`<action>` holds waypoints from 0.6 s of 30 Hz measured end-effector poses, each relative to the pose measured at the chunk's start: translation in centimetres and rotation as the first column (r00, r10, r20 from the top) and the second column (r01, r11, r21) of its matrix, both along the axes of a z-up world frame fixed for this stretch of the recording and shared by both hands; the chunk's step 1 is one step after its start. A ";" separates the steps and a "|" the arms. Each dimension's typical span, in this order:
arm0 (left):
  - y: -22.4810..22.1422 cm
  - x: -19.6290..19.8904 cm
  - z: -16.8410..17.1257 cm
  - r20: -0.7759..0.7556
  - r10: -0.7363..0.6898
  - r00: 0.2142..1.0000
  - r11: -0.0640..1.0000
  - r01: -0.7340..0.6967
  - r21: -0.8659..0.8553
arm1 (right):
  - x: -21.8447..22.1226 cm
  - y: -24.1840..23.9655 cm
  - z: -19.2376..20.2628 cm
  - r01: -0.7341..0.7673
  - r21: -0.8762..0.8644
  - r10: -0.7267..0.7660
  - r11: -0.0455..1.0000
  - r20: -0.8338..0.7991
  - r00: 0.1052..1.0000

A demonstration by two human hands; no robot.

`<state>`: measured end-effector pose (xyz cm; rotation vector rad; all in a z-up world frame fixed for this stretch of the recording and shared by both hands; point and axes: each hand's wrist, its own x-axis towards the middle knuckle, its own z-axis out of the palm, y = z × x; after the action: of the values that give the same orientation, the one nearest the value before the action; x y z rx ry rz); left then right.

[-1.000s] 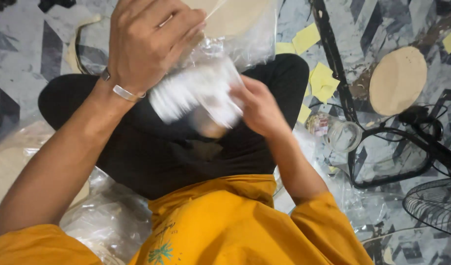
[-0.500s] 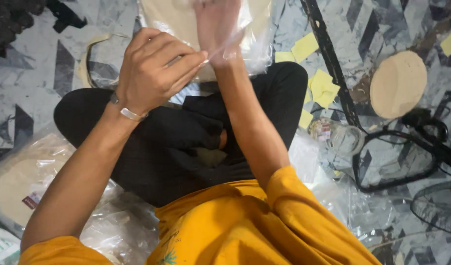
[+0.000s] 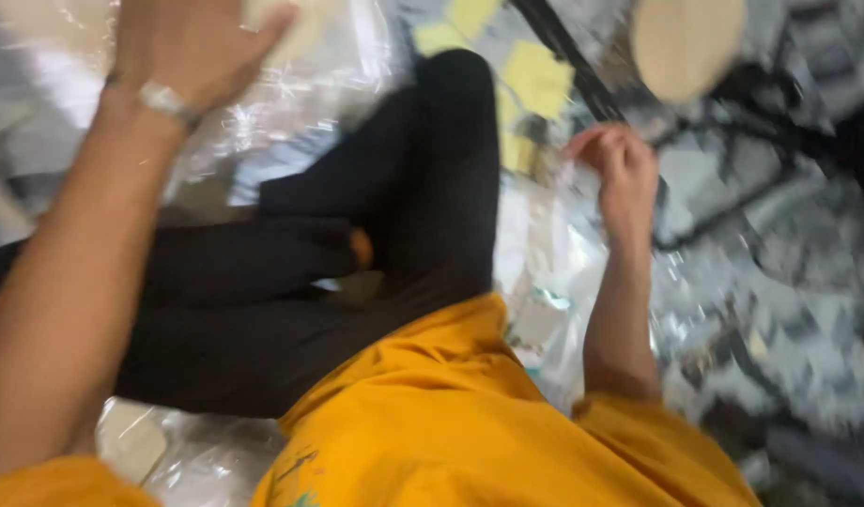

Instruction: The person places flatbreads into plastic bags and applies adhesive labels to the packaging.

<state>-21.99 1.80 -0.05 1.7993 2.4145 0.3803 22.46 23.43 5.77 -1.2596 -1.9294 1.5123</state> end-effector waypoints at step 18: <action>-6.3 13.8 2.7 0.436 0.028 0.899 0.965 -0.139 0.223 | 11.7 12.0 -20.6 -0.740 -0.085 0.408 0.667 0.873 0.268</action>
<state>-8.21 -4.47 2.67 1.4881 2.2045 1.0163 34.20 35.47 -14.81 -1.2595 -3.4836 0.6124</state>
